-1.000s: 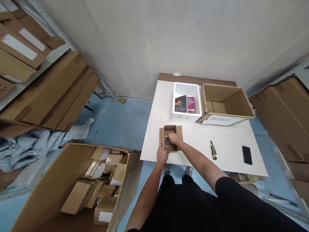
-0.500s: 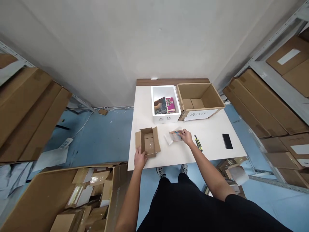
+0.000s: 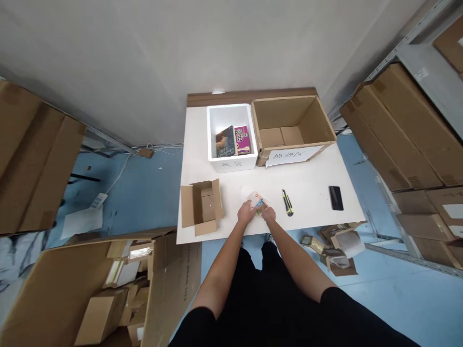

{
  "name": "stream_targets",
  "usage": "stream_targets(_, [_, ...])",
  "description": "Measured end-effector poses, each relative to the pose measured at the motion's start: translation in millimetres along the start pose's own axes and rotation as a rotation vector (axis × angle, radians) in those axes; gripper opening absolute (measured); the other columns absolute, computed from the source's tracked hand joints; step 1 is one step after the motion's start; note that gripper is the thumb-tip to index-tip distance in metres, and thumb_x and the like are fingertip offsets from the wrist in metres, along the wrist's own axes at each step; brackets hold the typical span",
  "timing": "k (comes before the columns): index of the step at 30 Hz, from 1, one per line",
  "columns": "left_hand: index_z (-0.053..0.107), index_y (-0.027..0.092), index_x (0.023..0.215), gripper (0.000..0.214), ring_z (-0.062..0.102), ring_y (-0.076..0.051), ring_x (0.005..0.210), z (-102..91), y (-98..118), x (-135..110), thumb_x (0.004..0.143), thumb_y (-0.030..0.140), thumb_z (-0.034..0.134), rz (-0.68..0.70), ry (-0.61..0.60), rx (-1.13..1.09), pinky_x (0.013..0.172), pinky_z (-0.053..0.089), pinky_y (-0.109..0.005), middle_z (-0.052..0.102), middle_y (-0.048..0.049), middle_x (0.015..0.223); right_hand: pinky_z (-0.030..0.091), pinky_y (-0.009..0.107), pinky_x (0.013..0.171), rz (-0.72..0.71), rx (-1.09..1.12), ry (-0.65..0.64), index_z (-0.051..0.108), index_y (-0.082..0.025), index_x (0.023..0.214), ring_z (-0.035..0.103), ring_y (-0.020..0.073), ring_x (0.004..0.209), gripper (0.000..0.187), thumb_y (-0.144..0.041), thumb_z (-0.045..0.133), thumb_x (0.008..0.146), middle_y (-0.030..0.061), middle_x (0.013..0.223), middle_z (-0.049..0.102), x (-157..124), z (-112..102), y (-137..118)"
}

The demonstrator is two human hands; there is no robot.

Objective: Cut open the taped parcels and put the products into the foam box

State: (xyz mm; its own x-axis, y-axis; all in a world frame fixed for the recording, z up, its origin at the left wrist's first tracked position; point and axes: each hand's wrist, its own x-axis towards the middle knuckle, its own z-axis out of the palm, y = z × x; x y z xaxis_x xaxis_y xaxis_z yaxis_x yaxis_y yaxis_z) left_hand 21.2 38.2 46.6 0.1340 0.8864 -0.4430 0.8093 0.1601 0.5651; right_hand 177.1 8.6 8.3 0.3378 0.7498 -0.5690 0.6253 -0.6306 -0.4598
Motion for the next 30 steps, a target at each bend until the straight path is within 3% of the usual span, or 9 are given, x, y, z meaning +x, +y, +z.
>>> stream_targets(3, [0.067,0.019,0.128,0.043,0.067,-0.03,0.116,39.6,10,32,0.091,0.041,0.07,-0.219,0.109,-0.061,0.093,0.052,-0.036,0.068,-0.017,0.129,0.055,0.031,0.075,0.077,-0.113,-0.079,0.075,-0.015,0.106,0.076,0.027,0.09,0.036,-0.046,0.065,0.091,0.0154,0.094,0.079,2,-8,13])
stream_targets(6, [0.072,0.021,0.104,0.019,0.068,-0.027,0.113,53.3,3,48,0.093,0.035,0.063,-0.319,0.235,-0.249,0.092,0.051,-0.035,0.072,-0.0127,0.117,0.055,0.033,0.076,0.093,-0.199,-0.054,0.07,-0.016,0.121,0.075,0.0299,0.101,0.039,-0.043,0.063,0.093,0.0175,0.108,0.078,5,-20,24])
stream_targets(8, [0.072,0.022,0.097,0.019,0.071,-0.023,0.101,47.5,-10,51,0.096,0.035,0.058,-0.356,0.251,-0.347,0.087,0.053,-0.031,0.075,-0.0083,0.102,0.055,0.033,0.076,0.068,-0.204,-0.014,0.065,-0.018,0.13,0.075,0.0295,0.102,0.042,-0.043,0.058,0.097,0.0156,0.108,0.078,9,-29,28])
stream_targets(11, [0.071,0.021,0.108,0.033,0.073,-0.02,0.083,26.8,-35,45,0.103,0.04,0.045,-0.448,0.265,-0.399,0.077,0.055,-0.029,0.077,-0.0064,0.09,0.055,0.032,0.081,-0.019,-0.177,-0.025,0.061,-0.02,0.137,0.074,0.0264,0.101,0.044,-0.039,0.053,0.099,0.0121,0.109,0.077,13,-35,26])
stream_targets(14, [0.071,0.018,0.115,0.04,0.074,-0.022,0.085,14.6,-52,27,0.103,0.044,0.043,-0.537,0.291,-0.425,0.079,0.057,-0.032,0.079,-0.0103,0.096,0.053,0.034,0.096,-0.147,-0.223,-0.008,0.058,-0.019,0.145,0.067,0.0269,0.118,0.05,-0.035,0.054,0.098,0.0153,0.134,0.069,14,-29,18])
stream_targets(17, [0.076,0.021,0.103,0.029,0.075,-0.024,0.099,27.3,-48,10,0.096,0.04,0.056,-0.532,0.237,-0.464,0.092,0.055,-0.035,0.081,-0.0093,0.1,0.044,0.043,0.112,-0.301,-0.376,0.005,0.057,-0.022,0.15,0.043,0.0342,0.148,0.055,-0.027,0.055,0.096,0.0165,0.161,0.048,8,-15,12])
stream_targets(20, [0.078,0.02,0.094,0.016,0.076,-0.025,0.096,55.6,-29,6,0.082,0.029,0.071,-0.518,0.107,-0.539,0.091,0.056,-0.033,0.082,-0.0071,0.094,0.036,0.052,0.118,-0.363,-0.515,-0.048,0.053,-0.021,0.155,0.019,0.0389,0.16,0.06,-0.021,0.055,0.095,0.0156,0.172,0.032,2,-2,13])
stream_targets(25, [0.076,0.016,0.102,0.023,0.077,-0.026,0.096,82.2,-13,11,0.08,0.022,0.075,-0.523,0.033,-0.664,0.086,0.057,-0.033,0.082,-0.0113,0.103,0.031,0.058,0.12,-0.357,-0.557,-0.112,0.05,-0.019,0.157,0.013,0.0388,0.162,0.061,-0.022,0.053,0.096,0.0188,0.174,0.025,7,3,15])
stream_targets(30, [0.071,0.02,0.103,0.025,0.075,-0.021,0.094,71.1,-5,9,0.079,0.024,0.076,-0.402,0.022,-0.802,0.087,0.057,-0.033,0.08,-0.0054,0.097,0.027,0.064,0.121,-0.259,-0.392,-0.189,0.054,-0.024,0.154,0.017,0.0399,0.161,0.062,-0.033,0.058,0.093,0.0164,0.173,0.029,23,-12,15])
